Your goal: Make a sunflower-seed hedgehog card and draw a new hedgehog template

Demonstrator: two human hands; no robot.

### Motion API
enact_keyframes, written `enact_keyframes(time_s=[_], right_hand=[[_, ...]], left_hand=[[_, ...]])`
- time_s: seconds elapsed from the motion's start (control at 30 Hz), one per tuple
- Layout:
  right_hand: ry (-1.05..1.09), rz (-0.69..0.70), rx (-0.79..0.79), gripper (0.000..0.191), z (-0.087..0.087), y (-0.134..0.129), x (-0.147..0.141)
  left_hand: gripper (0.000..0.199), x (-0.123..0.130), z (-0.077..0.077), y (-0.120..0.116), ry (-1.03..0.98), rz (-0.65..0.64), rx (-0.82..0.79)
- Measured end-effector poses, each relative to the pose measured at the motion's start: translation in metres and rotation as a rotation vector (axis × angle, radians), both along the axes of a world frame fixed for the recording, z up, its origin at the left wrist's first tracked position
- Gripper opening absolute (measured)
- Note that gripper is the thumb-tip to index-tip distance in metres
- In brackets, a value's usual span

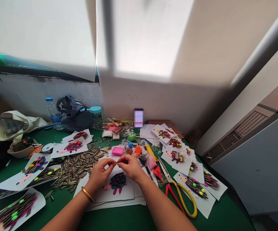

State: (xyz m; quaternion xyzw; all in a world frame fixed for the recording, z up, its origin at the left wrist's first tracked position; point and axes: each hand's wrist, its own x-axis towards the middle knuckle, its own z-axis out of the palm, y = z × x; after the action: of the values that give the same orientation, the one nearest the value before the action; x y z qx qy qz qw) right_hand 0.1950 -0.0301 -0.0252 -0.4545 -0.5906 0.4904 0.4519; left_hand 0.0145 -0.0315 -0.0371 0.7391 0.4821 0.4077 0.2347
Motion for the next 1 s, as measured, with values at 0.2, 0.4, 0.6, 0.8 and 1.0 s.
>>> enact_keyframes(time_s=[0.2,0.4,0.6,0.8,1.0], right_hand=[[-0.076,-0.064,-0.010,0.018,-0.008,-0.003,0.005],[-0.200,-0.148,0.051,0.013,-0.013,-0.016,0.025],[-0.438,-0.119,0.201,0.012,-0.017,-0.052,0.044],[-0.628,-0.085,0.296,0.013,-0.018,-0.065,0.039],[-0.724,-0.071,0.365,0.014,-0.028,-0.060,0.031]], left_hand=[[0.014,0.003,0.001,-0.001,-0.049,-0.047,-0.062],[0.019,0.001,0.009,-0.002,0.102,0.013,-0.106],[0.018,0.000,0.013,-0.002,0.331,0.024,-0.163],[0.017,0.002,0.012,-0.006,0.463,0.033,-0.180],[0.017,0.002,0.014,-0.005,0.516,0.045,-0.194]])
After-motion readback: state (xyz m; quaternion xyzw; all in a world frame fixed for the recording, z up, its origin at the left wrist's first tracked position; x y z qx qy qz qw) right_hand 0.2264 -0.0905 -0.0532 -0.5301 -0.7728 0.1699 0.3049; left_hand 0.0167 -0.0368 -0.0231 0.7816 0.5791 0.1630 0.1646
